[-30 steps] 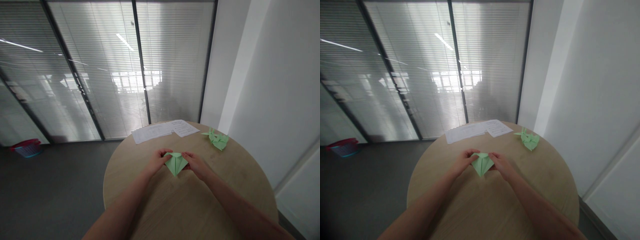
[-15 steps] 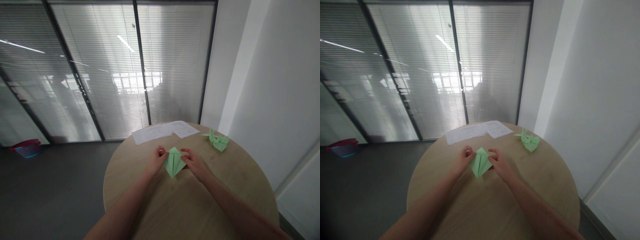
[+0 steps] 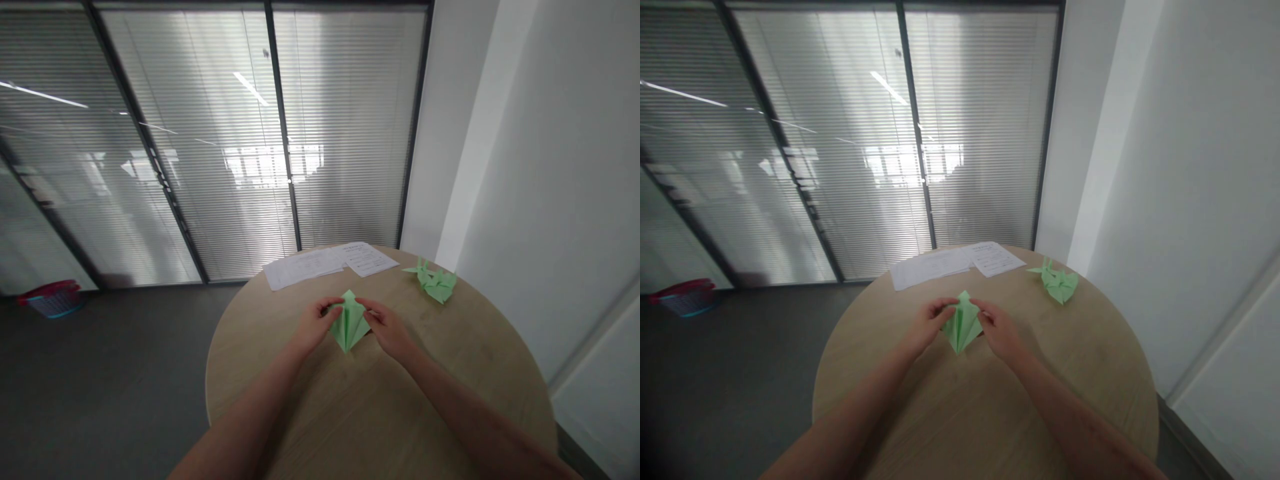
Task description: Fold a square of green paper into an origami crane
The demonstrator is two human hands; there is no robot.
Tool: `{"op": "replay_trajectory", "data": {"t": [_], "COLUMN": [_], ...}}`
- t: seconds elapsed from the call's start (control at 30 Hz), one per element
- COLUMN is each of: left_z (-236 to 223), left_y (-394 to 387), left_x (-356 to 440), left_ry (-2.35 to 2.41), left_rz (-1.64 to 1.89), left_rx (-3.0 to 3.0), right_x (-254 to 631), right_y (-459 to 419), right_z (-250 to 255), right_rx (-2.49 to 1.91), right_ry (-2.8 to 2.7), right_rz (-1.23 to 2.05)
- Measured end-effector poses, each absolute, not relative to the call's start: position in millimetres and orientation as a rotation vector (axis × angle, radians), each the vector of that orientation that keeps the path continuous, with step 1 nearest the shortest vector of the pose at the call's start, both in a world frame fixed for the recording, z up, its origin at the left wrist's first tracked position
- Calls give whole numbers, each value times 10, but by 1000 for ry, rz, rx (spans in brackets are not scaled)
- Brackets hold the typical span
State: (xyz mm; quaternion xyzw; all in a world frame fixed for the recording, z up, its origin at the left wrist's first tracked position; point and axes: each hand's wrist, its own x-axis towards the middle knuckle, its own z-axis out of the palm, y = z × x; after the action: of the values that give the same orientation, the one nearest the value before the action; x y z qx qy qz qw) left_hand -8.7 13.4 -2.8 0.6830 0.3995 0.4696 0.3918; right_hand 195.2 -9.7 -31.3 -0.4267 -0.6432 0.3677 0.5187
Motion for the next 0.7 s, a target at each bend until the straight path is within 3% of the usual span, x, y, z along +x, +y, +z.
{"op": "replay_trajectory", "data": {"t": [0.2,0.7], "left_z": [25,38], "left_y": [102,53], "left_x": [-83,-130], "left_ry": [1060,915], "left_rz": [1186,1167], "left_rx": [1834,1757], "right_x": [1970,1958], "right_y": [-99,-135], "right_z": [-310,-233], "right_rx": [-1060,-972], "right_ry": [-1617,-1229], "right_rz": [690,1148]}}
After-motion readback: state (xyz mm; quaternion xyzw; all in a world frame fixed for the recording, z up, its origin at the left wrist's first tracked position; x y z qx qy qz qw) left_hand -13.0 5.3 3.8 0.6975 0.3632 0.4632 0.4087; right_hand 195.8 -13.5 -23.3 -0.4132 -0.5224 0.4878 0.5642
